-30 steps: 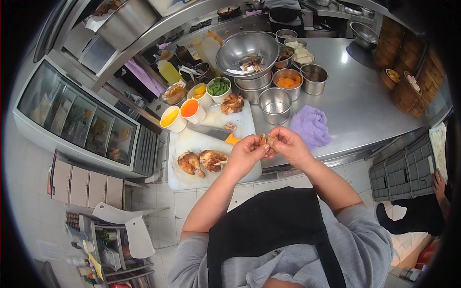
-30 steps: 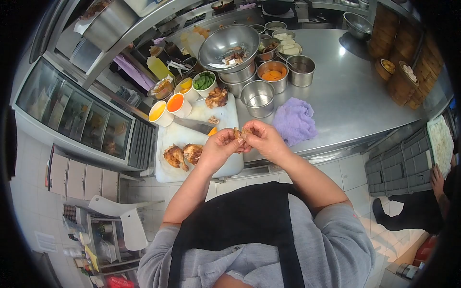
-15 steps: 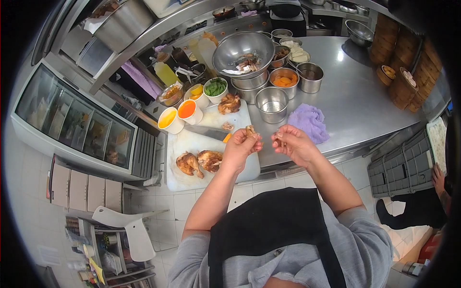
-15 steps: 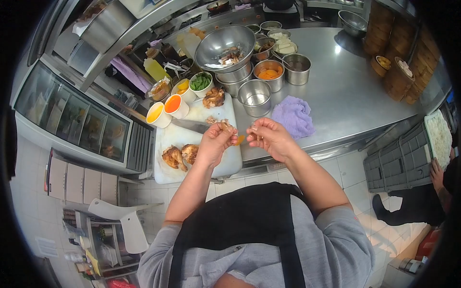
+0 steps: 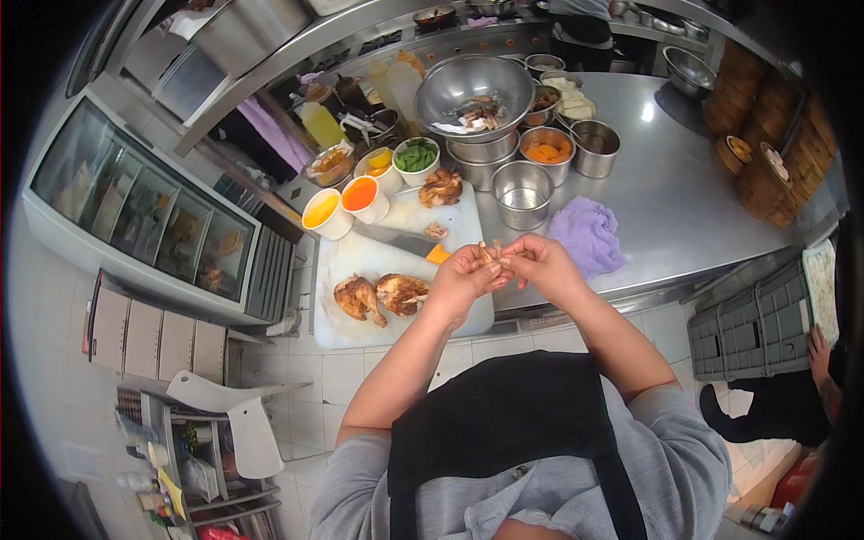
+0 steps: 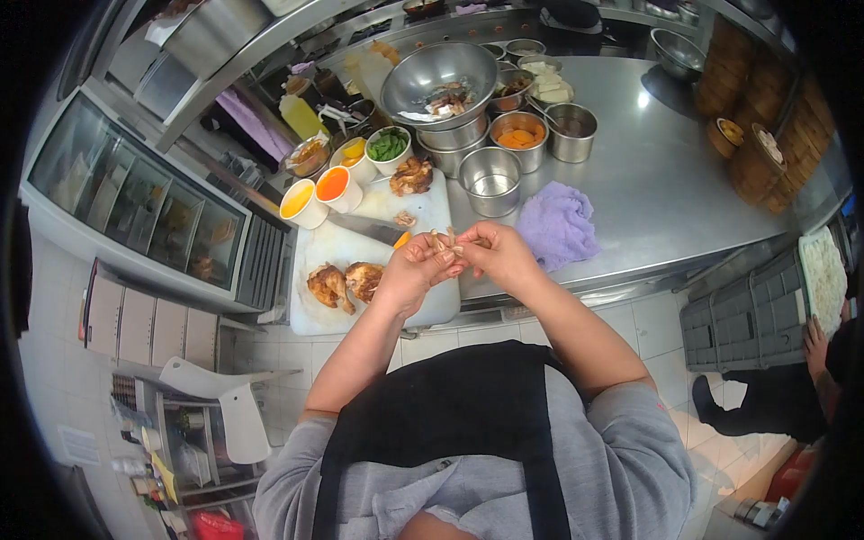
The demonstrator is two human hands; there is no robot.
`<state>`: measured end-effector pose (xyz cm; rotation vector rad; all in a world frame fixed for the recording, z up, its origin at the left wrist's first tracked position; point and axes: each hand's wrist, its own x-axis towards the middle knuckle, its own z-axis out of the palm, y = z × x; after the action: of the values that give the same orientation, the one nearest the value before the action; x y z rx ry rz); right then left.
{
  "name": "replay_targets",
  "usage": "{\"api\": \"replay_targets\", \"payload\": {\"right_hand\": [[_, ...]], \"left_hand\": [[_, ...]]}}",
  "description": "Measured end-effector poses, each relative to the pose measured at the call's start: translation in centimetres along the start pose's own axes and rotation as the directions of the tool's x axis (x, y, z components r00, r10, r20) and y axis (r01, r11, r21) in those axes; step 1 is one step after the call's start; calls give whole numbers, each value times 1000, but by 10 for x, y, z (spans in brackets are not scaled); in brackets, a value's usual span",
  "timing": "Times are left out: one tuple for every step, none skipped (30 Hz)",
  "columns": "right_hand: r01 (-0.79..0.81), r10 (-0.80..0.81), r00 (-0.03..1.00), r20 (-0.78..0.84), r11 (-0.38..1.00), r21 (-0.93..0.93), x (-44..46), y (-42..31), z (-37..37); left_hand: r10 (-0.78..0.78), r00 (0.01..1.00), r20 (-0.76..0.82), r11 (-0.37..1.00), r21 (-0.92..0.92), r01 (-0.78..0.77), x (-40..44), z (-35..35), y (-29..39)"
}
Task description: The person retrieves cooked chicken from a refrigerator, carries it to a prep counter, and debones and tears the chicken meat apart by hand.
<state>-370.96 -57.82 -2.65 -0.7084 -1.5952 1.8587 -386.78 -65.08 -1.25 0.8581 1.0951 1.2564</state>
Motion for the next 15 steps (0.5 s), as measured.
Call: {"api": "replay_targets", "payload": {"right_hand": [[50,-52,998,-30,995,-85,-2,-2,2],[97,-107,993,-51,981,-168,-3,-3,6],[99,-105,994,-29,981,-166,-4,-4,9],[252,-275,962,8,872,-420,-4,-5,12],[380,-427,900,87,674,-634,-4,-5,16],[390,-426,899,102,672,-630,-2,-1,21],[424,-436,885,165,605,-674,1,5,26],[456,-440,869,227,536,-710,3,9,31],[462,-434,869,239,535,-708,6,11,37],[439,-376,886,270,498,-748,9,11,45],[420,-316,900,299,455,-785,13,12,51],[432,-312,896,316,450,-781,18,12,56],[447,-289,894,341,539,-714,25,11,60],[456,-271,888,371,621,-637,32,11,65],[477,-273,876,398,613,-629,40,12,67]], "left_hand": [[-54,999,1,993,-102,54,-4,-2,2],[-48,999,-19,993,-105,46,-6,-6,1],[-65,998,0,987,-145,65,-8,-9,-2],[-80,997,21,979,-187,82,-9,-14,-5],[-72,997,4,979,-191,71,-11,-19,-10],[-96,995,-1,977,-191,94,-14,-24,-16],[-123,992,-4,974,-192,120,-17,-28,-22],[-149,988,-50,973,-185,138,-23,-28,-22],[-146,988,-59,972,-194,132,-28,-32,-25],[-128,986,-105,980,-165,109,-31,-38,-29],[-107,983,-153,987,-135,86,-33,-44,-32],[-99,981,-165,987,-145,75,-35,-51,-33],[-106,968,-227,981,-181,65,-36,-59,-32],[-111,950,-290,975,-215,48,-38,-65,-30],[-93,946,-311,975,-219,24,-41,-69,-27]]}}
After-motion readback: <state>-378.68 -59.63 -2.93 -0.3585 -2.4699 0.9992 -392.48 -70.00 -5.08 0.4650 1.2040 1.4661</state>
